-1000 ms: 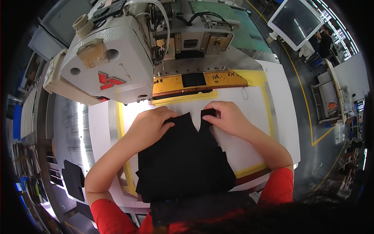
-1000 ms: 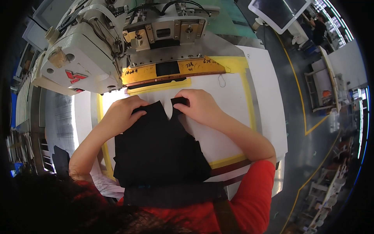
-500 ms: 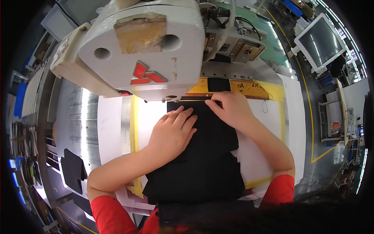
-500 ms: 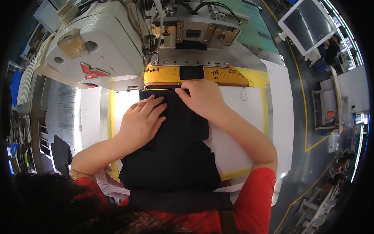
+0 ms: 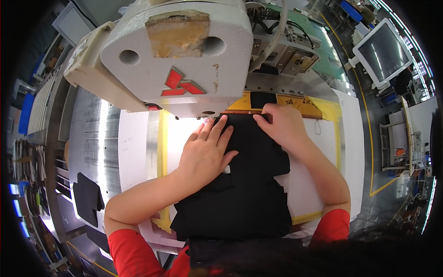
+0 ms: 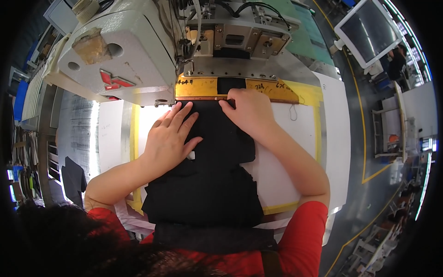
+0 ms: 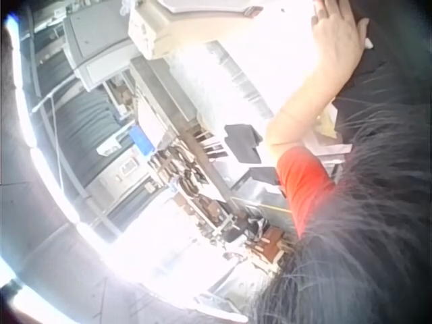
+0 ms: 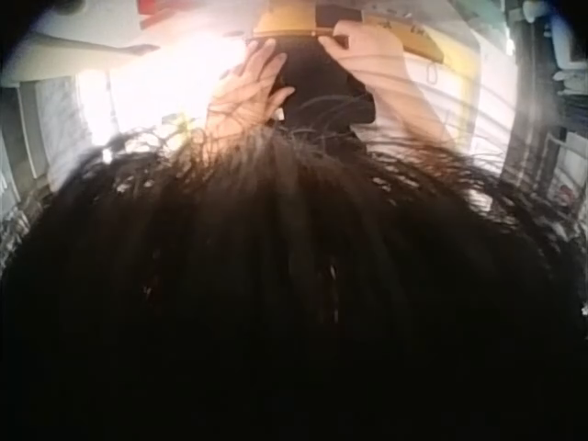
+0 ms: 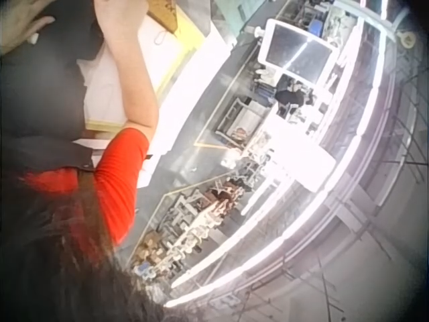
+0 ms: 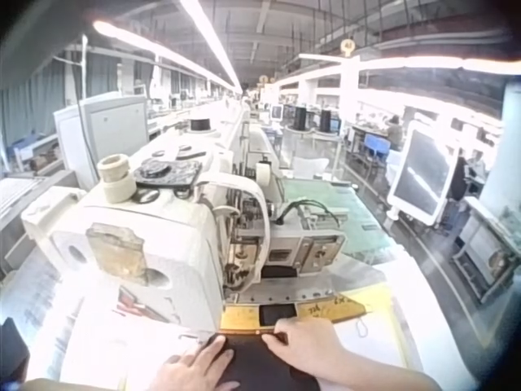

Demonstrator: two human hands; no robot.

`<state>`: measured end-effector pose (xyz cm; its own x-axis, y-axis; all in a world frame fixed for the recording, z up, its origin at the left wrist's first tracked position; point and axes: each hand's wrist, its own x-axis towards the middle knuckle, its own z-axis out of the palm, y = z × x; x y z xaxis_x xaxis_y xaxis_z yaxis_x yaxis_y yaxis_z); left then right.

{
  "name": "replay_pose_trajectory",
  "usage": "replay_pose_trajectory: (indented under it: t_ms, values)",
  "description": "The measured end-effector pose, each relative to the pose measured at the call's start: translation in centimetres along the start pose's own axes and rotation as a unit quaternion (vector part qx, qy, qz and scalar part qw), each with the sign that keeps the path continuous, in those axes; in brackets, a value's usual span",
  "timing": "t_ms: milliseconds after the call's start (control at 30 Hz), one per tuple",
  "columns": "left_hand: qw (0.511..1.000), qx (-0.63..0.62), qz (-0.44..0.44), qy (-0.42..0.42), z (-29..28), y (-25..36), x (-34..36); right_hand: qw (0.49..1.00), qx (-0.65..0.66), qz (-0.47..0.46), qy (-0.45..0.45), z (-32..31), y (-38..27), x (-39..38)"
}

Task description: The person is using an industrial sewing machine to join pieces of black fabric together.

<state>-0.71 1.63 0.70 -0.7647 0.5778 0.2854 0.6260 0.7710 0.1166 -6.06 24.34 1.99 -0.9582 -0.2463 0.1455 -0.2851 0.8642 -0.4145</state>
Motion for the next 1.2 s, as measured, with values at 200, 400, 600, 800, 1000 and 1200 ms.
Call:
replay_pose_trajectory:
  t_ms: [200,400,600,800,1000,1200]
  values:
    - [1.000,0.015,-0.003,0.005,0.0,-0.2,0.1,0.999,-0.020,-0.015,0.020,0.4,0.1,-0.3]
    - [1.000,0.012,0.003,0.014,0.1,-0.7,0.4,0.990,-0.068,-0.094,0.084,0.4,0.1,-0.6]
    - [1.000,0.008,-0.015,-0.015,0.1,-0.2,0.6,0.967,-0.077,-0.244,0.006,1.8,-2.1,-3.9]
    - [0.999,0.024,-0.022,-0.017,-0.1,-0.2,0.4,0.974,-0.146,-0.175,0.008,1.8,-0.5,-5.7]
    - [0.999,0.034,-0.003,-0.007,-0.2,0.0,0.7,0.969,-0.157,-0.187,0.020,1.8,-0.1,-6.3]
    - [0.999,0.004,0.027,-0.025,-0.3,-0.3,1.2,0.959,-0.202,-0.199,0.021,2.1,-0.5,-6.5]
